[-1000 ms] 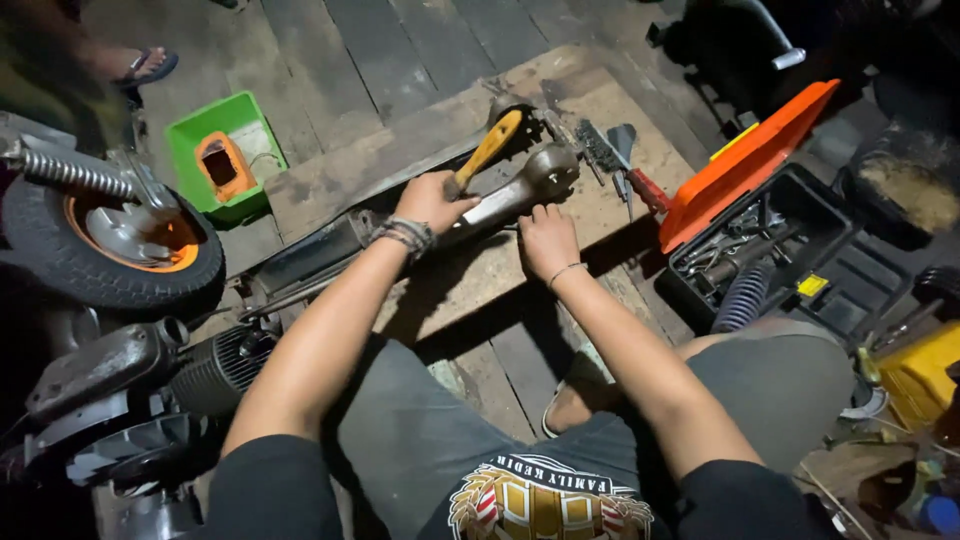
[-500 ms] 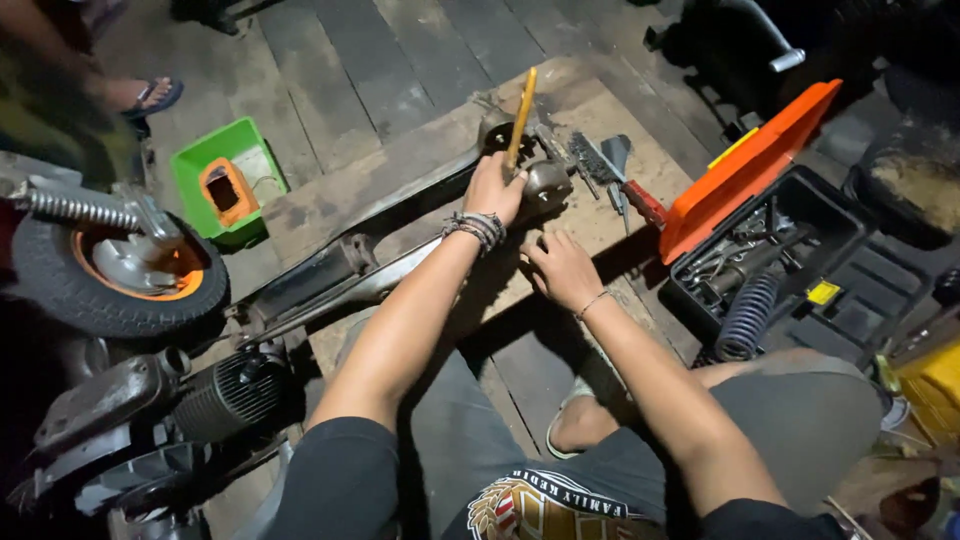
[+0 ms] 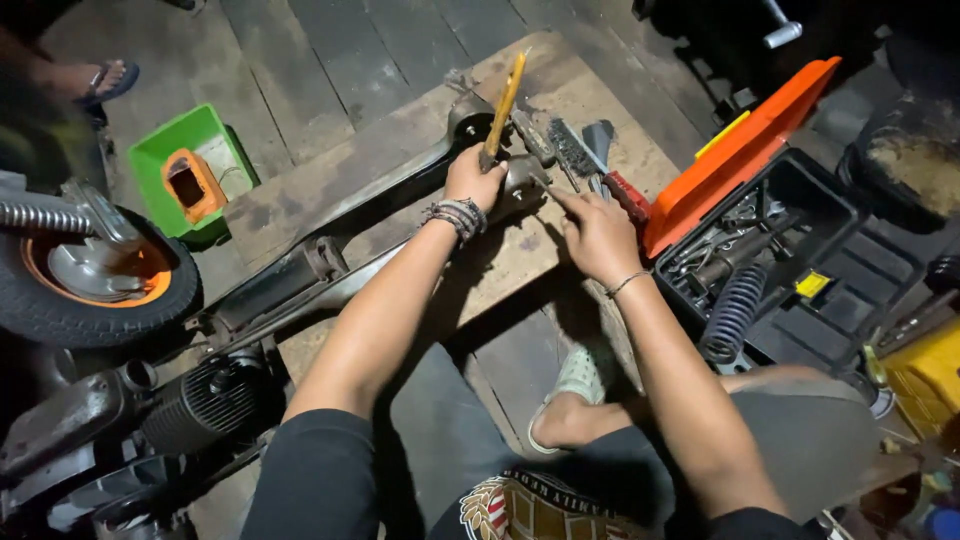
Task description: The person is cleaning a metal motorcycle part by brushing it and using a hammer with a punch to remove debris.
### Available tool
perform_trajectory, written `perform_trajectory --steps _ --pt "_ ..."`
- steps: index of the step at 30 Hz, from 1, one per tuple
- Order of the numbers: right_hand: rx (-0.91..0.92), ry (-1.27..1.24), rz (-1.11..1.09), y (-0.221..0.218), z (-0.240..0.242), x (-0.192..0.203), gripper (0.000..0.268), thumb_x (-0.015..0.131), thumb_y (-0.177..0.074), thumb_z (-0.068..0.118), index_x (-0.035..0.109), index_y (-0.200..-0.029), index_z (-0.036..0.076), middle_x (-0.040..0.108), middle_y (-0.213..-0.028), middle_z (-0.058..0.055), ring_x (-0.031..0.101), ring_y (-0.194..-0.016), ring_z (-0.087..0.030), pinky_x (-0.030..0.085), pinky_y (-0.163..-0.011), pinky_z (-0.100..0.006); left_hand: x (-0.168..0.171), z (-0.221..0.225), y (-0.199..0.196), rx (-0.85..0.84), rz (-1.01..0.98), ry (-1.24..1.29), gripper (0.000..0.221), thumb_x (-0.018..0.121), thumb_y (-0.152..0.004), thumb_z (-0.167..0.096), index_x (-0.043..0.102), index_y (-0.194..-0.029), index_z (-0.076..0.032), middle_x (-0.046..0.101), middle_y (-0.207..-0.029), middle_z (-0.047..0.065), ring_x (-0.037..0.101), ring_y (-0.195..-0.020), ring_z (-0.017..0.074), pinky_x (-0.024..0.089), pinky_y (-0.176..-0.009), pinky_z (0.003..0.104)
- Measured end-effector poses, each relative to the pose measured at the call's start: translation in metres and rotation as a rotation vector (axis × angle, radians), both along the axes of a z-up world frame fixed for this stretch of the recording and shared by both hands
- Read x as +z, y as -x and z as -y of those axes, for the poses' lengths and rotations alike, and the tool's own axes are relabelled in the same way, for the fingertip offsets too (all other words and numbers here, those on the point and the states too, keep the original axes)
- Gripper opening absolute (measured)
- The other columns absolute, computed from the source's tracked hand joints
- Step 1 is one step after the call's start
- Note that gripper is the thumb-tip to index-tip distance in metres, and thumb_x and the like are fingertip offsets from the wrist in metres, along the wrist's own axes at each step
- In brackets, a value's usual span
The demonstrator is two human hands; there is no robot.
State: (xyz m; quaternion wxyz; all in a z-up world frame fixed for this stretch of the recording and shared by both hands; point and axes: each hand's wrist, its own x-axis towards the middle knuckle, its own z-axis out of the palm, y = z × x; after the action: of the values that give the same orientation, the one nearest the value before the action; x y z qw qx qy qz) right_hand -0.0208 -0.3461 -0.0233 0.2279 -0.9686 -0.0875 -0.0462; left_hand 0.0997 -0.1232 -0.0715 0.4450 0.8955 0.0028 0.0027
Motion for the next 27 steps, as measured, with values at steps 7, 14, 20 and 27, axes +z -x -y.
perform_trajectory --steps 7,14,20,27 --pt "0.039 0.025 -0.272 -0.019 -0.019 0.057 0.051 0.056 -0.095 0.026 0.061 -0.142 0.044 0.071 -0.115 -0.007 0.067 -0.115 -0.038 0.053 -0.098 -0.055 -0.041 -0.009 -0.021 0.003 -0.053 0.149 0.023 0.08 -0.082 -0.028 0.076 -0.1 -0.014 0.072 -0.085 0.006 0.072 -0.095 0.0267 0.054 -0.085 0.039" --pt "0.042 0.133 -0.341 -0.036 -0.028 0.065 0.047 0.054 -0.093 0.023 0.068 -0.136 0.036 0.072 -0.118 -0.013 0.069 -0.113 -0.042 0.056 -0.096 -0.056 -0.067 -0.014 -0.035 0.016 -0.075 0.239 0.016 0.082 -0.078 -0.025 0.075 -0.088 -0.015 0.068 -0.072 0.002 0.068 -0.078 0.0176 0.052 -0.074 0.031" --pt "0.036 0.19 -0.372 -0.045 -0.031 0.054 0.047 0.052 -0.094 0.025 0.068 -0.137 0.031 0.071 -0.12 -0.019 0.069 -0.113 -0.045 0.056 -0.098 -0.057 -0.053 -0.009 -0.029 0.007 -0.064 0.162 0.02 0.081 -0.078 -0.026 0.077 -0.093 -0.013 0.073 -0.079 0.008 0.073 -0.087 0.0256 0.054 -0.079 0.036" --pt "0.005 0.213 -0.396 -0.048 -0.033 0.056 0.05 0.05 -0.096 0.024 0.063 -0.144 0.028 0.07 -0.122 -0.022 0.069 -0.114 -0.047 0.056 -0.099 -0.058 -0.044 -0.003 -0.028 0.0 -0.113 0.101 0.029 0.08 -0.08 -0.03 0.078 -0.105 -0.015 0.078 -0.094 0.008 0.074 -0.103 0.0292 0.056 -0.087 0.041"
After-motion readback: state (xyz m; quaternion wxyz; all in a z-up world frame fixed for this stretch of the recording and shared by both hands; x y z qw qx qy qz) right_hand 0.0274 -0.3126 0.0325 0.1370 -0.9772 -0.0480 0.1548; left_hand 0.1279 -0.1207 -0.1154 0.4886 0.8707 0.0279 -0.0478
